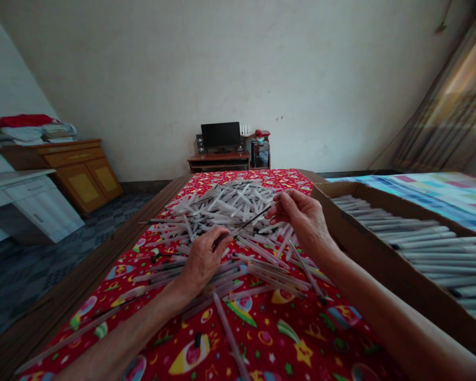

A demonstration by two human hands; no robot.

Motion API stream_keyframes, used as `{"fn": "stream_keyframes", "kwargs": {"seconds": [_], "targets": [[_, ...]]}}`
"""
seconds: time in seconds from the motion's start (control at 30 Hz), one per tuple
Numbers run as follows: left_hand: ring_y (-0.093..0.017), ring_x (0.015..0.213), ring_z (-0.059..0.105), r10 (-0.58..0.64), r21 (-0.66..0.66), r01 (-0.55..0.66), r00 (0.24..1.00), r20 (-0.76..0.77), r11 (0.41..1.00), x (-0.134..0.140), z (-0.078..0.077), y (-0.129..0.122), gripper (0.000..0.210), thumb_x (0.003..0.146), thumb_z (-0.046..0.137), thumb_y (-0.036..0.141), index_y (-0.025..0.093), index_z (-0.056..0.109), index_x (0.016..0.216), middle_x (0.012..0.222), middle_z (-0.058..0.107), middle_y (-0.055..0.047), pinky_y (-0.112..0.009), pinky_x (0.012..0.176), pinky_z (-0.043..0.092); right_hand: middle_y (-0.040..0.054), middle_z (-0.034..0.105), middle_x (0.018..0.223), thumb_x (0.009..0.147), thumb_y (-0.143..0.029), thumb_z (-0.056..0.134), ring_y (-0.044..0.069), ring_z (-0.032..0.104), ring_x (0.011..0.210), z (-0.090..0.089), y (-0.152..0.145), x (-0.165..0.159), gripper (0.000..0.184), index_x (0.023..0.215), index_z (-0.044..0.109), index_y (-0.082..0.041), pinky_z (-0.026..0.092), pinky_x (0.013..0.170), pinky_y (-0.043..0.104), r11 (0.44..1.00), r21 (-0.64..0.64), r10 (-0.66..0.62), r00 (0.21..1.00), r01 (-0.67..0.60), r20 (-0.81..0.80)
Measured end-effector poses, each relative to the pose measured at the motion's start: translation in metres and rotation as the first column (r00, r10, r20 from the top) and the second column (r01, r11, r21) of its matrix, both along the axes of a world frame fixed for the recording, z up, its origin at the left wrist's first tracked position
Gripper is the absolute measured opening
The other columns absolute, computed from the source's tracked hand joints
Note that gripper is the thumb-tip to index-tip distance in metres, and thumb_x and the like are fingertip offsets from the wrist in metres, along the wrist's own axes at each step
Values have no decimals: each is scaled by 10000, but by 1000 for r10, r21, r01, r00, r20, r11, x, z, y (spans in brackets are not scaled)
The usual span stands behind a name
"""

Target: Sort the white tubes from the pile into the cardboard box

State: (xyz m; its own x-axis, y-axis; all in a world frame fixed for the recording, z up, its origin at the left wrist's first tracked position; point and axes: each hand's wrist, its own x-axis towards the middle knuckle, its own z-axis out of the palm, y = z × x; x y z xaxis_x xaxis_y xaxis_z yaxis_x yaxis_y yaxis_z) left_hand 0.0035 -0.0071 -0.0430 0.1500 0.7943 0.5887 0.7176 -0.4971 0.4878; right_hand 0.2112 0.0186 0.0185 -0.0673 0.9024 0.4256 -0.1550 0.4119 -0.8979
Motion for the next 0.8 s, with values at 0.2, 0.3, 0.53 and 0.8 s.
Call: {"fn": "stream_keyframes", "kwargs": {"seconds": [0.2,0.3,0.53,0.8], "targets": [[-127,611,573,19,-30,-18,999,28,999,1,2,-1,160,841,491,309,177,582,841,721,637,-4,-221,594,435,0,610,587,793,-429,548,119,610,546,3,-3,1,275,762,545,-156,528,510,235,997,71,-46,998,43,32],[-126,600,568,1,-45,0,999,39,999,3,2,-3,179,844,482,330,182,582,836,711,632,-1,-221,581,430,-11,597,571,781,-442,555,121,609,540,1,-5,-3,282,769,534,-161,530,506,239,998,56,-7,1000,5,31],[-135,608,569,22,-151,-7,995,98,989,4,1,-3,223,851,454,355,172,582,849,694,626,-9,-219,551,409,3,616,587,763,-429,586,121,611,545,1,-8,-7,288,774,561,-143,529,512,234,997,25,73,996,-74,44],[-139,645,568,-11,-224,38,993,119,974,8,2,-8,264,857,438,372,157,591,856,736,636,-20,-217,576,396,8,615,569,737,-458,614,106,586,505,1,-2,0,330,721,565,-132,507,475,209,999,10,30,997,-31,74]]}}
